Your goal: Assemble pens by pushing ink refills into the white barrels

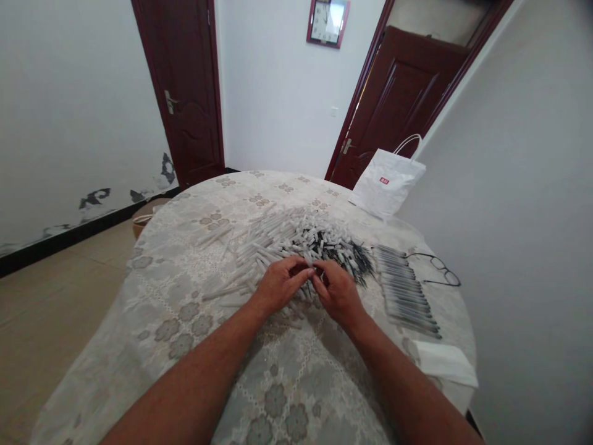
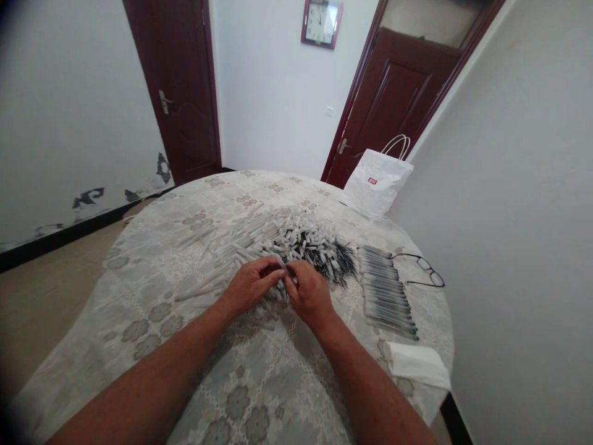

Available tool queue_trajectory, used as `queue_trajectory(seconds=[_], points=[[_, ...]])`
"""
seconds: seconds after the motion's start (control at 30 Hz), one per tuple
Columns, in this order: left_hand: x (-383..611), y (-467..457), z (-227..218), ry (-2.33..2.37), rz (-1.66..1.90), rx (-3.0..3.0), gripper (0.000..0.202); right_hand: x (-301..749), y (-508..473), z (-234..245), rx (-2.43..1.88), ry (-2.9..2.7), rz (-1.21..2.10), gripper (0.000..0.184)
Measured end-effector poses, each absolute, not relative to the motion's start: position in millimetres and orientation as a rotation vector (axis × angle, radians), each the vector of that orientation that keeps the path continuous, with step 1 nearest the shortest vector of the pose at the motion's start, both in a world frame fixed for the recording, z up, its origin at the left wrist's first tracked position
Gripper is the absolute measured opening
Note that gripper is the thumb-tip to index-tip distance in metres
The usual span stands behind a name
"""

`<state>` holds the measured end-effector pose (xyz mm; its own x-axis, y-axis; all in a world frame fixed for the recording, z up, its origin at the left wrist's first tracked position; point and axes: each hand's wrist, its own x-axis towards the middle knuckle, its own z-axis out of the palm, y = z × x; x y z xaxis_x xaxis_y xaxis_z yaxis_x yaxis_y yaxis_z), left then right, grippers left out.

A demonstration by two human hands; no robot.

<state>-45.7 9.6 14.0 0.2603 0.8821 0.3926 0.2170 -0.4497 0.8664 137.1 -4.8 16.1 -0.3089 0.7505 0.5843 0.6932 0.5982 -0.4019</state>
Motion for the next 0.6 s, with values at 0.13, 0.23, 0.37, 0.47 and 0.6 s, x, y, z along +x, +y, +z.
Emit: queue_trajectory(seconds=[0.13,0.23,0.37,0.47,0.6], points=[[-45,11,14,0.993,1.073,1.799,0.022,134,-10,5,-1.164,-2.019,0.110,0.021],[-44,11,15,0.973,0.975,1.795,0.025,136,-11,3,-1.134,-2.041,0.121,0.025],[-46,11,14,1.026,1.021,1.685,0.027,140,-16,3,-1.191,-2.077,0.129,0.041],[-49,16,14,1.101,1.175,1.468,0.029,141,-19,1,-1.397,-2.132,0.104,0.040],[-51,23,10,1.111,1.334,1.135,0.028,138,-21,-2,-1.617,-2.259,0.119,0.027]])
